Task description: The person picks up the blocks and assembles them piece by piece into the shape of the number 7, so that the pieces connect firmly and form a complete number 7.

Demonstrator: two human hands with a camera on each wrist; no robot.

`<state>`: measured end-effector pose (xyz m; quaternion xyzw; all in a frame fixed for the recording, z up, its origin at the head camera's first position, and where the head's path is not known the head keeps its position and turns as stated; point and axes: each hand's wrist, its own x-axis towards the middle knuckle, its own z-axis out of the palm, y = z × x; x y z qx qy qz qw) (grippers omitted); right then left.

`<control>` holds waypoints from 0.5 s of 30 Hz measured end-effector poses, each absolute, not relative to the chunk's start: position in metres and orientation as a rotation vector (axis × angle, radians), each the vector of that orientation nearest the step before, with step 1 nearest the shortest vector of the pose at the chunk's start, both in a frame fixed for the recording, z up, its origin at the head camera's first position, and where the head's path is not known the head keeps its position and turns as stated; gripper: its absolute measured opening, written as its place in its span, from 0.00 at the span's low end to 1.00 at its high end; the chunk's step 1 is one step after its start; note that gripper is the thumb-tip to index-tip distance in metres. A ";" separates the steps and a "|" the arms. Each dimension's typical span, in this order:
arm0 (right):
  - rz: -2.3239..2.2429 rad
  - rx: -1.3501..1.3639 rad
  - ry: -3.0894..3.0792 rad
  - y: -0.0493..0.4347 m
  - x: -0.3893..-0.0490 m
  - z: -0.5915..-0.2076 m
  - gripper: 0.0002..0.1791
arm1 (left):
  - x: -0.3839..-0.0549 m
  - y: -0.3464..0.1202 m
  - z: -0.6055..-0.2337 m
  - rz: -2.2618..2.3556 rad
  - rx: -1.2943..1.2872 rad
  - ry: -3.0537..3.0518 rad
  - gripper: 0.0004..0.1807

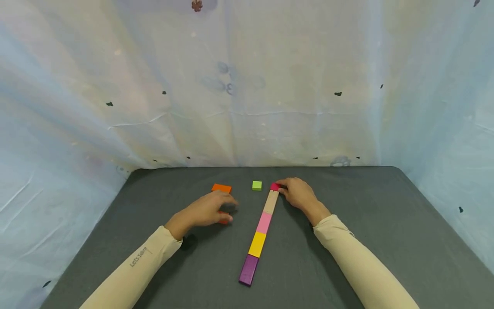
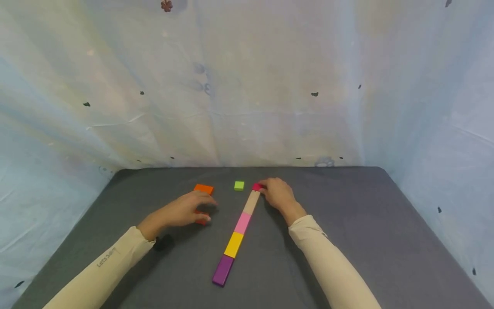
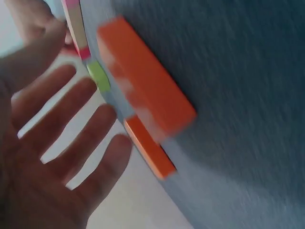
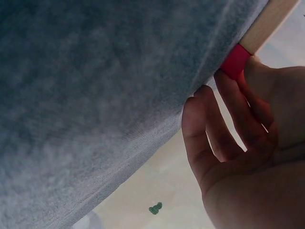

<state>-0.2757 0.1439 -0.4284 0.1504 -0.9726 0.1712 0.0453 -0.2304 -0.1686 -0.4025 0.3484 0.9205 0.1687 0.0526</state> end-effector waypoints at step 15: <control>0.488 0.463 -2.943 0.145 -0.274 -0.429 0.20 | -0.245 -0.198 -0.410 0.495 1.030 2.761 0.16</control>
